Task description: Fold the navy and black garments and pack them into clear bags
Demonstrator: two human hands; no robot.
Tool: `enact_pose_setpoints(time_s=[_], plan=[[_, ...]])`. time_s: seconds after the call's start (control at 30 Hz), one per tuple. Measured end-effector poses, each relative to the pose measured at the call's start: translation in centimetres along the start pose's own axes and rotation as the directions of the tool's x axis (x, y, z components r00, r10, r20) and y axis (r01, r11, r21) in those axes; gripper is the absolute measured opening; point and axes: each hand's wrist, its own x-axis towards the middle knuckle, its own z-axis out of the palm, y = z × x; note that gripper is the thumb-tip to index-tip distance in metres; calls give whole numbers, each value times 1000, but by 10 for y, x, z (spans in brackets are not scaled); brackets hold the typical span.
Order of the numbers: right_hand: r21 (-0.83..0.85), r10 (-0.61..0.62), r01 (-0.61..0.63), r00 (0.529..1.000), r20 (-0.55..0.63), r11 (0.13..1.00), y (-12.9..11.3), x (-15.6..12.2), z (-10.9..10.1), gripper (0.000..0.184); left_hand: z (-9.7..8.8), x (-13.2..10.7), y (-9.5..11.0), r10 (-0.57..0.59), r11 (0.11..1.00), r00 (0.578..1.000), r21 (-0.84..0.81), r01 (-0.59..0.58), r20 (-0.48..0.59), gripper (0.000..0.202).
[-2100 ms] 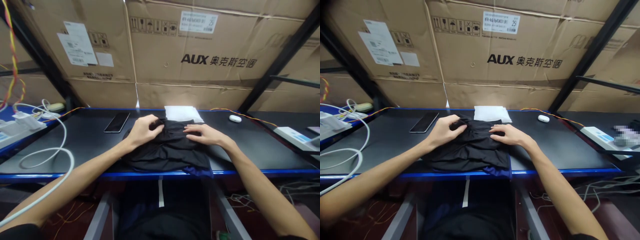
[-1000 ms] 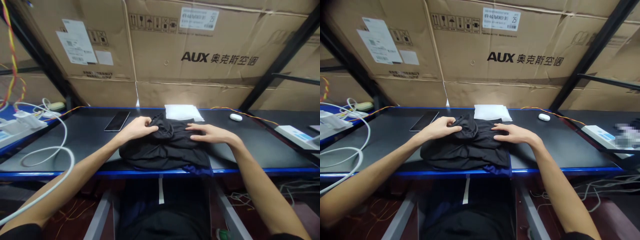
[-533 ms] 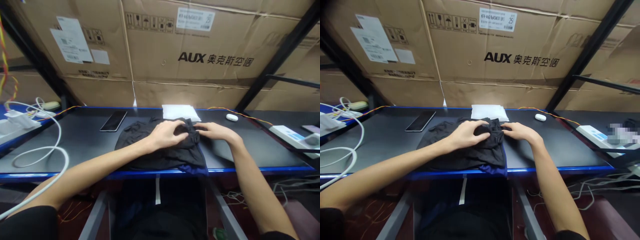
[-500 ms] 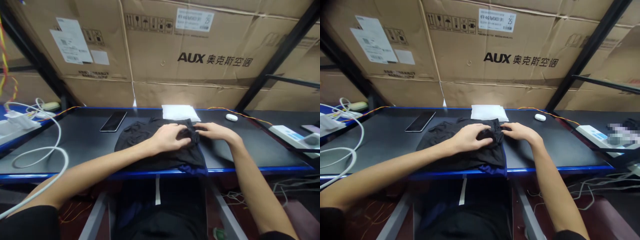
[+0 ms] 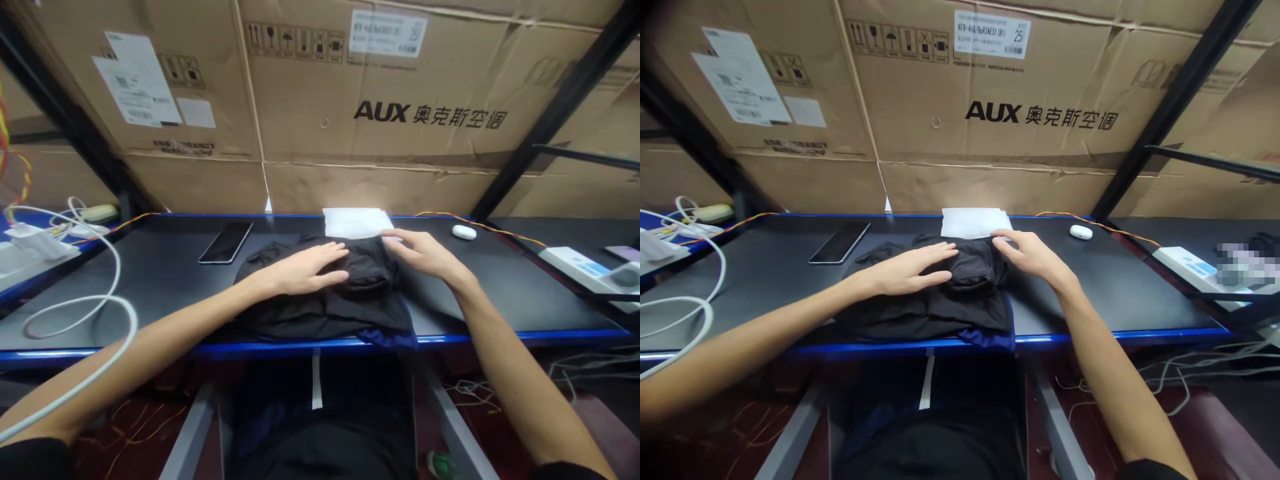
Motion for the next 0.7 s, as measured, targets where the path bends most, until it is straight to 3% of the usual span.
enact_pose_setpoints(time_s=[0.07, 0.2, 0.33, 0.57, 0.7], plan=[[94, -87, 86, 996, 7, 992, -11, 0, 7, 47, -5, -13, -16, -71, 996, 997, 46, 70, 11, 77], [146, -255, 227, 942, 219, 963, -20, 1, 21, 53, -7, -36, -37, -180, 980, 980, 99, 172, 80, 82], [104, -237, 213, 888, 394, 971, -19, 2, 26, 62, -1, -45, -43, -170, 980, 983, 113, 163, 64, 79], [87, -203, 183, 878, 433, 979, -24, 2, 21, 70, 2, -42, -48, -154, 982, 987, 113, 148, 44, 76], [83, -203, 185, 874, 441, 979, -26, 2, 20, 72, 1, -28, -56, -120, 985, 993, 128, 118, 7, 74]])
